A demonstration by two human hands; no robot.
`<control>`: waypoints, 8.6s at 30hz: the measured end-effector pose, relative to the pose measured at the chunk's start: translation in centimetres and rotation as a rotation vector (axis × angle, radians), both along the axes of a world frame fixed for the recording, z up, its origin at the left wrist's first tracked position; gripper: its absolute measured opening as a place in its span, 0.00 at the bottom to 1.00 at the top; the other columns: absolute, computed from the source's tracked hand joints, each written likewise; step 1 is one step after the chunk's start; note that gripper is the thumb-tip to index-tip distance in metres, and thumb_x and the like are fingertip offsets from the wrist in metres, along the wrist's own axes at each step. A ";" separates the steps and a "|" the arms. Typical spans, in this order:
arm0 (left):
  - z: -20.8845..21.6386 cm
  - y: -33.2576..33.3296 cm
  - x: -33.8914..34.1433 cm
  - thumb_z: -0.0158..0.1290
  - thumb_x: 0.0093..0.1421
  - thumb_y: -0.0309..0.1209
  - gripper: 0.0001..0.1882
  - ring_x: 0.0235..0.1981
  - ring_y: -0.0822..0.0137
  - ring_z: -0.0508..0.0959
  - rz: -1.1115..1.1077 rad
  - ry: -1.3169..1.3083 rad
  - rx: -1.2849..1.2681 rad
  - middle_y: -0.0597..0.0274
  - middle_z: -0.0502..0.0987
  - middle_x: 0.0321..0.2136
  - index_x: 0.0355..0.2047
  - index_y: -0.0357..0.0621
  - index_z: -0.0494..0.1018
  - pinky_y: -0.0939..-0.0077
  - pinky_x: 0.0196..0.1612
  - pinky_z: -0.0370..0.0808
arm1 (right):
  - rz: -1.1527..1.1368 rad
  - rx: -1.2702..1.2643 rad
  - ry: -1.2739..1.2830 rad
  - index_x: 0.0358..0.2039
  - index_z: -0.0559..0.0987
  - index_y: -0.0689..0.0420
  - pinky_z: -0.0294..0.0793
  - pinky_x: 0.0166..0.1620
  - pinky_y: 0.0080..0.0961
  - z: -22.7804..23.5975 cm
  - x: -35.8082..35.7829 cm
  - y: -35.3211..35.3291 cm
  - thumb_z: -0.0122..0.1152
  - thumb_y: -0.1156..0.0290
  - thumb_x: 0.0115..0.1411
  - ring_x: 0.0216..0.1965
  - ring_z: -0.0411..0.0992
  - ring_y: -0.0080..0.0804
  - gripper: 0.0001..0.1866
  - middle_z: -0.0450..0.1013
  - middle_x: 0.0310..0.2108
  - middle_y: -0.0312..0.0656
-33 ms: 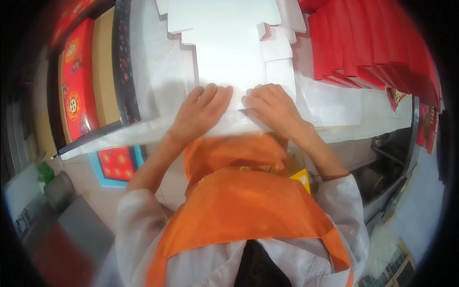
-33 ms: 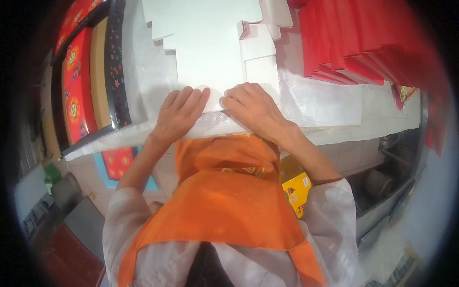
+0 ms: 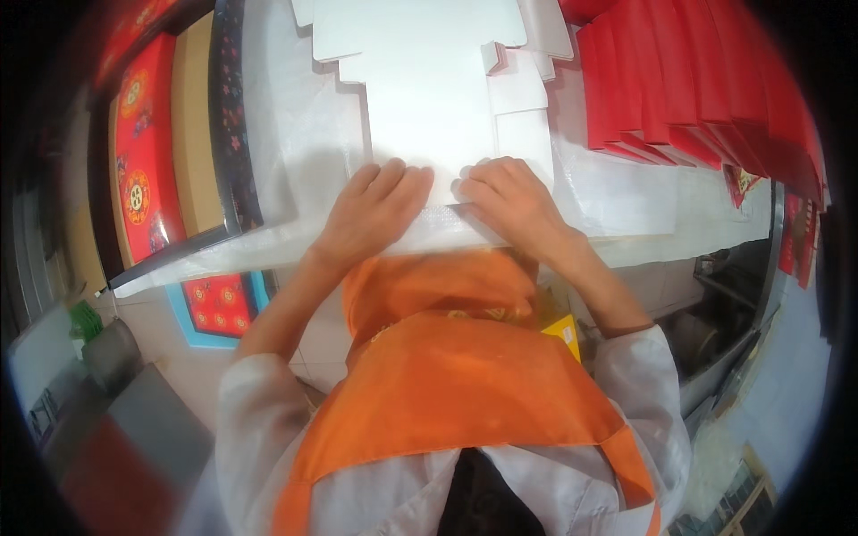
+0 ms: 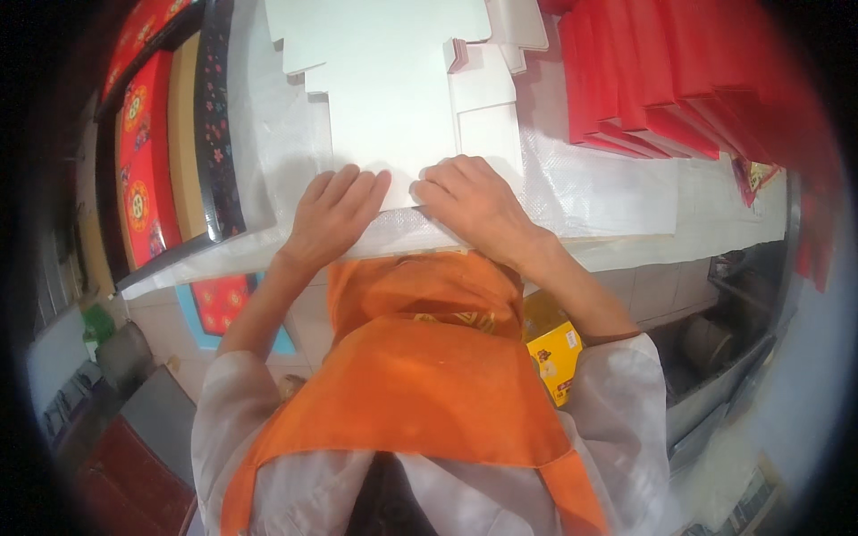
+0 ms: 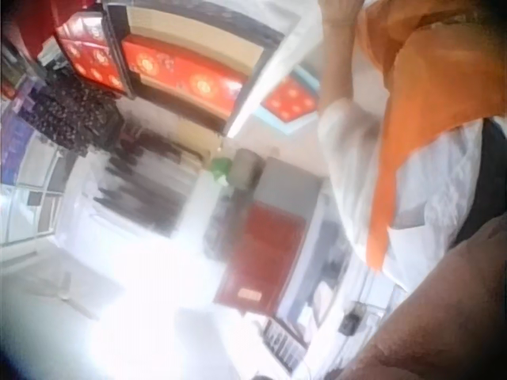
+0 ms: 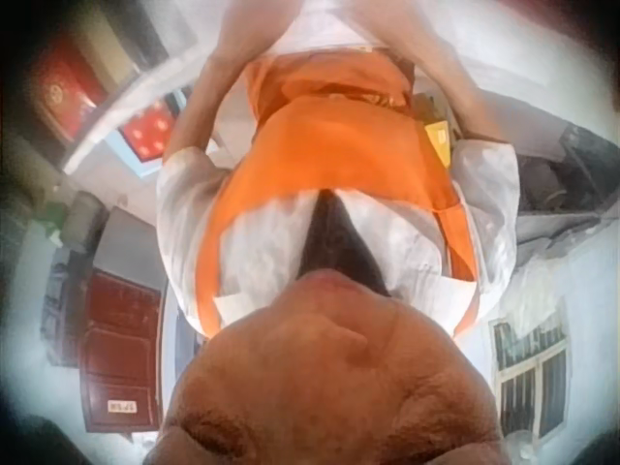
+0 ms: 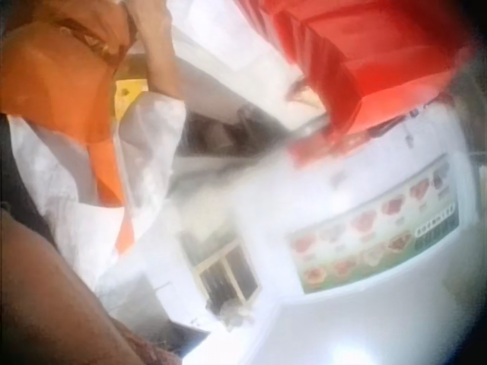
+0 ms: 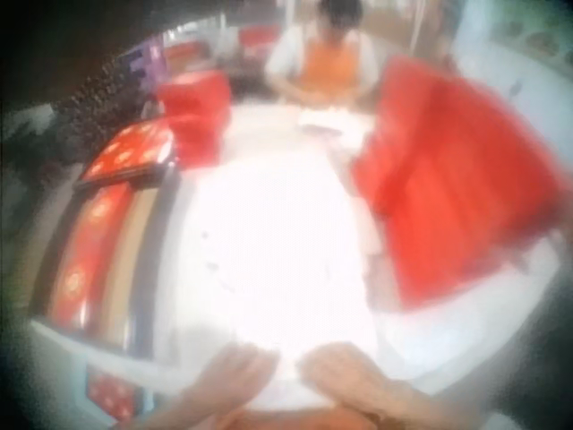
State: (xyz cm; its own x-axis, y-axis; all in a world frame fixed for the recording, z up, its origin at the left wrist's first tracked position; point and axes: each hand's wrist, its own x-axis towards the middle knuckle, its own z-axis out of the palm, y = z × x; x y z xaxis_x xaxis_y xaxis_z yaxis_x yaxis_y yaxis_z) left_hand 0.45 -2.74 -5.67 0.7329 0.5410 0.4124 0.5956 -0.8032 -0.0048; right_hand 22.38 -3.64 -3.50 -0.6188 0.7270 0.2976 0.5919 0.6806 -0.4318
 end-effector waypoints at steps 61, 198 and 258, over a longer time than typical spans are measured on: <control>7.9 -2.4 -2.0 0.54 0.49 0.24 0.04 0.25 0.61 0.66 0.084 -0.379 -0.860 0.62 0.67 0.20 0.24 0.42 0.69 0.72 0.28 0.65 | -0.053 0.051 -0.147 0.39 0.71 0.54 0.50 0.59 0.41 4.1 2.8 0.0 0.64 0.76 0.42 0.56 0.56 0.39 0.21 0.62 0.51 0.38; 4.5 9.0 -2.4 0.47 0.57 0.31 0.10 0.35 0.62 0.74 0.123 0.065 -1.005 0.57 0.75 0.31 0.39 0.45 0.70 0.70 0.38 0.71 | -0.071 -0.798 -0.133 0.42 0.68 0.57 0.71 0.36 0.25 3.3 -2.9 10.2 0.56 0.64 0.54 0.30 0.71 0.38 0.17 0.71 0.28 0.44; 1.4 4.1 -5.0 0.54 0.51 0.37 0.13 0.45 0.59 0.64 0.318 -0.278 -0.732 0.59 0.67 0.41 0.37 0.50 0.71 0.61 0.48 0.57 | -0.352 0.102 -0.222 0.55 0.61 0.57 0.41 0.59 0.52 -2.7 -10.7 7.8 0.53 0.78 0.47 0.59 0.50 0.41 0.32 0.58 0.55 0.43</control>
State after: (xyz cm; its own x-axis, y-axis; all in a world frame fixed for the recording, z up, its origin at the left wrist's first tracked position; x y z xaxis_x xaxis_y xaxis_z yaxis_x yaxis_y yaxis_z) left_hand -4.55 1.39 -4.32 0.4241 0.9054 0.0199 0.6964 -0.3401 0.6319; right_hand 11.72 4.20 -6.25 -0.3949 0.8791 0.2669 0.8668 0.4528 -0.2089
